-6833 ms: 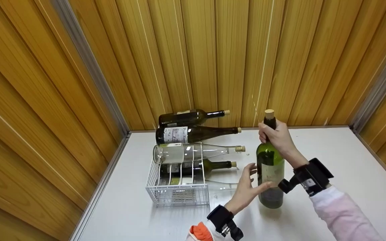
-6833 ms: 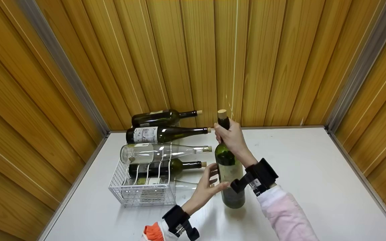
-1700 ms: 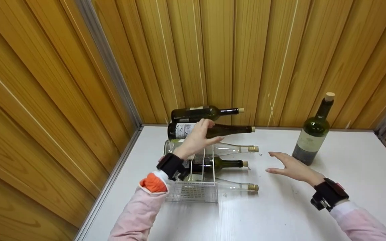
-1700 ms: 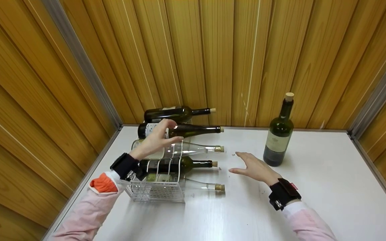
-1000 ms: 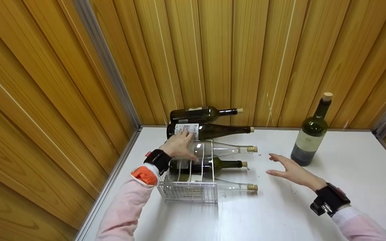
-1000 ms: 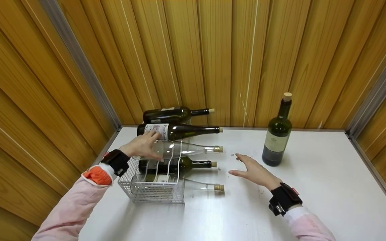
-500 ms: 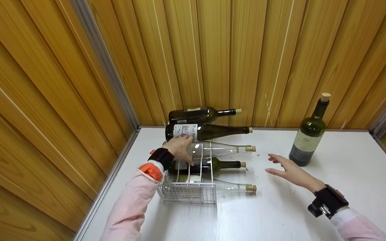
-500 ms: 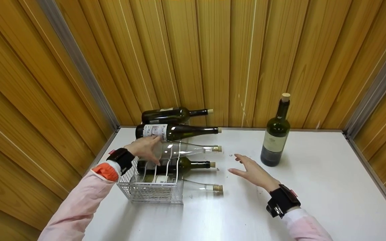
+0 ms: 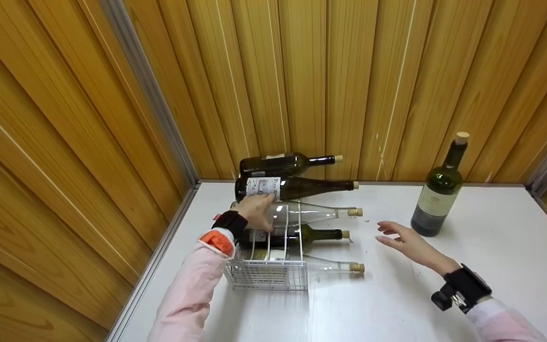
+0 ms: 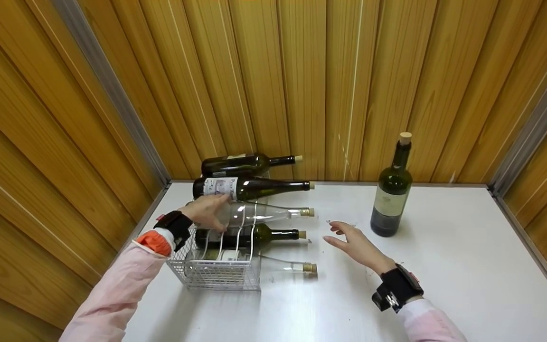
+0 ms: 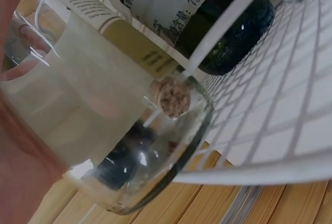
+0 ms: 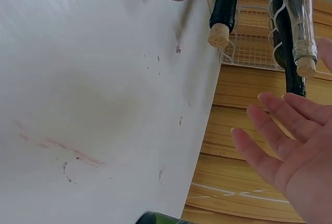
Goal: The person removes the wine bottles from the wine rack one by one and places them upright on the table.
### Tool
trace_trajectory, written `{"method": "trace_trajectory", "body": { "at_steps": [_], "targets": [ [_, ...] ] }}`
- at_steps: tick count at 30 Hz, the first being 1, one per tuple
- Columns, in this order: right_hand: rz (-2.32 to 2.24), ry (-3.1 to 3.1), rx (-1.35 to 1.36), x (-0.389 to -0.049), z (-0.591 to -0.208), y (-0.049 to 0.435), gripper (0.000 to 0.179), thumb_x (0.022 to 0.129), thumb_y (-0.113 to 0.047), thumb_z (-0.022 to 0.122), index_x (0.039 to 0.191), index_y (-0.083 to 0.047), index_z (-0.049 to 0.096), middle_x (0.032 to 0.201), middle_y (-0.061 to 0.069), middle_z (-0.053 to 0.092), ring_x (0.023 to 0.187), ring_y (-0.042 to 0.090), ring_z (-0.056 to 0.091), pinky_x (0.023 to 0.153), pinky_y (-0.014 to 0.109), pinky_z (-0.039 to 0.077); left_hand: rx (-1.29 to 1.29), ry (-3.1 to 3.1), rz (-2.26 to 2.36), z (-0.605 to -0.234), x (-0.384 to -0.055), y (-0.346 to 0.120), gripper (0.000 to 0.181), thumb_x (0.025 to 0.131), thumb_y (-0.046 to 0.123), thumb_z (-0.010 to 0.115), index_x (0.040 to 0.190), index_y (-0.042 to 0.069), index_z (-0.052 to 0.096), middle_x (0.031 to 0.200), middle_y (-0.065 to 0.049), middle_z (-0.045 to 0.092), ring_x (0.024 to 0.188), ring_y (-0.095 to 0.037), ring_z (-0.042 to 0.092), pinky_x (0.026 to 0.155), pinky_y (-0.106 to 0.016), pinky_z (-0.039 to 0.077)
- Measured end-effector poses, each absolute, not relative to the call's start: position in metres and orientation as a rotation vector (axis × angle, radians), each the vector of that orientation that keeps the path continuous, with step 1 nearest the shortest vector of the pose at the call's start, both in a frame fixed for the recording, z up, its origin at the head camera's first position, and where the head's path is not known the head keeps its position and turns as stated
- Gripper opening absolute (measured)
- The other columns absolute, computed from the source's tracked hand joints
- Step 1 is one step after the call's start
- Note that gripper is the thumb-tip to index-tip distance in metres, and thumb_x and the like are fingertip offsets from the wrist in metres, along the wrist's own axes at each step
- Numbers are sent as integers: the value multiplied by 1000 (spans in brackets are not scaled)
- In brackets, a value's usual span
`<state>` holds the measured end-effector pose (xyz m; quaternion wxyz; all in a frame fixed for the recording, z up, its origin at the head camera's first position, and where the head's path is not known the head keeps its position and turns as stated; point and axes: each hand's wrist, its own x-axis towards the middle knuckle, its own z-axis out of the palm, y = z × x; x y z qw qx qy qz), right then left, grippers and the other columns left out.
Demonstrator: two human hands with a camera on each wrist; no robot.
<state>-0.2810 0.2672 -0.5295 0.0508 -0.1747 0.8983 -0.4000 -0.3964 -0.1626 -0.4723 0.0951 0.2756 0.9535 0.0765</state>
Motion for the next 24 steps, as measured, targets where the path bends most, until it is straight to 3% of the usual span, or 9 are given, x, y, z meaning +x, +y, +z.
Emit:
{"method": "trace_trajectory", "body": {
  "at_steps": [6, 12, 14, 24],
  "targets": [
    [-1320, 2694, -488, -279, -530, 262, 53, 113, -18, 61, 150, 18, 50, 142, 36, 66, 133, 52, 64, 110, 59, 56, 843, 2854, 202, -475, -399, -167, 85, 78, 32, 97, 145, 2, 55, 140, -23, 71, 131, -46, 67, 117, -60, 53],
    [-1362, 2678, -449, -279, -530, 259, 54, 113, -21, 61, 151, 17, 51, 142, 32, 68, 132, 48, 65, 104, 34, 58, 824, 2862, 203, -466, -392, -166, 77, 79, 29, 97, 139, 4, 57, 135, -23, 72, 127, -47, 68, 114, -61, 54],
    [-1370, 2672, -451, -280, -531, 259, 54, 114, -21, 60, 151, 18, 51, 143, 33, 67, 132, 47, 65, 103, 31, 57, 817, 2856, 207, -460, -388, -165, 76, 80, 28, 97, 140, 3, 57, 134, -23, 72, 128, -47, 68, 115, -62, 53],
    [-1386, 2646, -406, -279, -528, 259, 57, 116, -25, 55, 153, 17, 48, 147, 37, 63, 138, 53, 59, 113, 60, 52, 810, 2855, 300, -448, -378, -154, 69, 80, 27, 94, 132, 1, 59, 125, -22, 76, 120, -43, 72, 105, -58, 60]
  ]
}}
